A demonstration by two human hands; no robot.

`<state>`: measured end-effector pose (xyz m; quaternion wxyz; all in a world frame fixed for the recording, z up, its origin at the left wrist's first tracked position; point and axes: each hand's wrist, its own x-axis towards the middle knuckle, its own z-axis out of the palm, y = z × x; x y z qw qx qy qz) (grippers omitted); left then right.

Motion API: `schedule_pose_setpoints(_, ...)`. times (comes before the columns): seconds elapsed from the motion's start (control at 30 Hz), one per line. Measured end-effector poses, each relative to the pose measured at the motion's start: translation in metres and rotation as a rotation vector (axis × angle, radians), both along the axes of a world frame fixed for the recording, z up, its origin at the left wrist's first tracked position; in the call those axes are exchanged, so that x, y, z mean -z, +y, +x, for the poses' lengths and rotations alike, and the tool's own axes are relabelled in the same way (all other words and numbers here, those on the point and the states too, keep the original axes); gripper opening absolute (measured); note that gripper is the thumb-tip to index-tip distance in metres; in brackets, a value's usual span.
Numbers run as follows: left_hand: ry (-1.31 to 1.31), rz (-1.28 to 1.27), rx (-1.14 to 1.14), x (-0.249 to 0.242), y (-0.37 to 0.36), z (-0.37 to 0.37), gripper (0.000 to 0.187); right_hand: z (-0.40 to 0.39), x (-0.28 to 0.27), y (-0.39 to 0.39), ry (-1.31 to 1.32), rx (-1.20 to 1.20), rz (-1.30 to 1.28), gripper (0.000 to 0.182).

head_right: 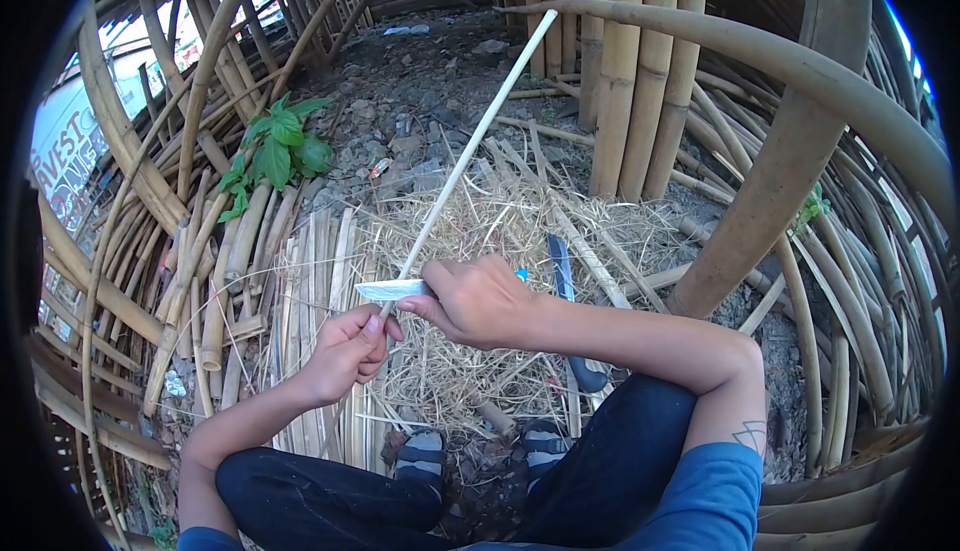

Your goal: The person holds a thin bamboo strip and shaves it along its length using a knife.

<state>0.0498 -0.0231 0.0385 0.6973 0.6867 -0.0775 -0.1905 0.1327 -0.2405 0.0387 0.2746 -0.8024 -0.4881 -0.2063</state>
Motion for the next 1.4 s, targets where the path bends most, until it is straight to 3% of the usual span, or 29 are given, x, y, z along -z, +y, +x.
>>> schedule_pose_setpoints(0.2, -0.092, -0.033, -0.016, 0.000, -0.006, 0.002, 0.034, 0.012, -0.015, 0.000, -0.124, 0.163, 0.029, 0.039)
schedule_pose_setpoints(0.6, -0.120, 0.050, -0.069, 0.003, -0.012, -0.003, 0.028, 0.005, -0.016, 0.000, -0.165, 0.081, -0.039, 0.042)
schedule_pose_setpoints(1.4, -0.077, -0.082, -0.026, -0.001, -0.011, -0.002, 0.028, 0.012, -0.012, 0.000, -0.244, 0.106, 0.060, 0.045)
